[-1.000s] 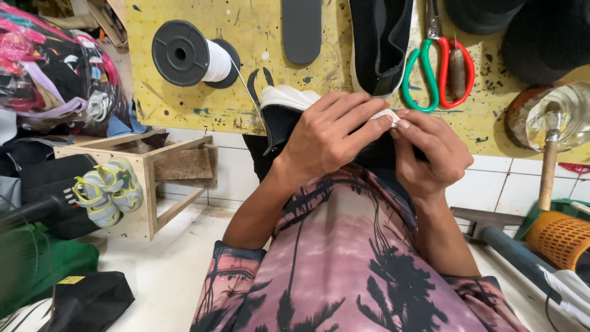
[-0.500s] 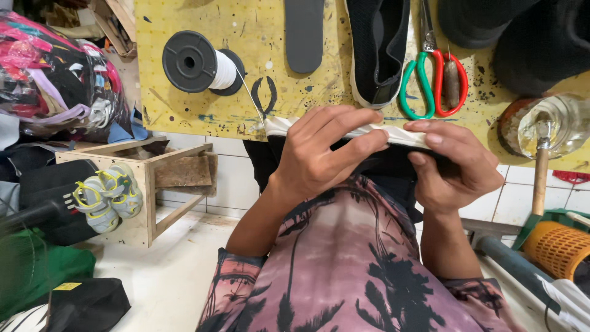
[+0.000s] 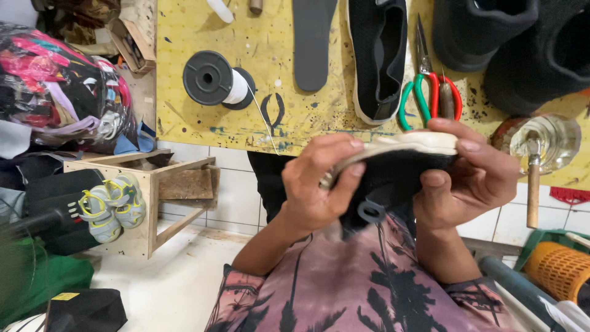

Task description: The person holds a black slip-on shoe and uses a needle and white thread to sew the sole to the upper part of the shoe. They pull the thread through the material repeatedly to secure the sole.

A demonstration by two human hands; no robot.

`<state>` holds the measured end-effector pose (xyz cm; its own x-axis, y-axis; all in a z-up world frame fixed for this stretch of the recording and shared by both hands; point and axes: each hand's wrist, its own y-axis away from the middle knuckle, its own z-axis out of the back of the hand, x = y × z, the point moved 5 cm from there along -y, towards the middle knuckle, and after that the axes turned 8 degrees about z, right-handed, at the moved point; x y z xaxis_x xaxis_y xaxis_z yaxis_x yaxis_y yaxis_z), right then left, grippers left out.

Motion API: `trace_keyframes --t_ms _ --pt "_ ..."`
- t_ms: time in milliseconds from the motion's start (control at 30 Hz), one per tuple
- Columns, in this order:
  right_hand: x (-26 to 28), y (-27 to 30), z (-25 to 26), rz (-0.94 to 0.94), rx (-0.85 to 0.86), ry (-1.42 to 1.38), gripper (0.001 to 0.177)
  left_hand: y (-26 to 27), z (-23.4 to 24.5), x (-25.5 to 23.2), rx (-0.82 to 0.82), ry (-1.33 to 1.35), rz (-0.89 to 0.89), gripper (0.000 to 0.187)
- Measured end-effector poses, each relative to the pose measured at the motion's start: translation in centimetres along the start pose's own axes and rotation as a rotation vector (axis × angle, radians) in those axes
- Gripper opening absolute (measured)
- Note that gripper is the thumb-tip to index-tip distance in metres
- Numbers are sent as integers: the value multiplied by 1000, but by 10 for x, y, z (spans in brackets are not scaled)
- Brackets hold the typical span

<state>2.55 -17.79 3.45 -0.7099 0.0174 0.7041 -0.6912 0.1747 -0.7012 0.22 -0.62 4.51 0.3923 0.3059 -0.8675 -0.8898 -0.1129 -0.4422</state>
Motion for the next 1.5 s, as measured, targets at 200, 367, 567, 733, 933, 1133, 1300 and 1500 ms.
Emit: trace_keyframes --t_ms 200,367,567,733,933,1133,1300,1500 --pt "12 5 -12 -114 176 -13 21 -1 3 -18 35 67 -66 31" --pt "22 2 -15 -94 187 66 20 -6 6 -27 7 -78 -199 17" --pt "28 -5 -15 89 230 131 10 -5 0 -28 25 -126 -232 14" --pt "32 -9 -20 118 262 194 9 -3 -5 -24 9 -112 -218 13" --pt "43 -20 -27 151 374 185 11 -6 -7 -21 15 -6 -208 6" --pt "46 -21 -27 179 394 275 11 -8 -13 -20 32 -19 -209 7" --pt "21 -1 -4 -212 271 -30 33 -3 -20 -7 -41 83 -123 6" --pt "10 37 27 -403 103 44 38 3 -30 10 -175 344 -37 14"
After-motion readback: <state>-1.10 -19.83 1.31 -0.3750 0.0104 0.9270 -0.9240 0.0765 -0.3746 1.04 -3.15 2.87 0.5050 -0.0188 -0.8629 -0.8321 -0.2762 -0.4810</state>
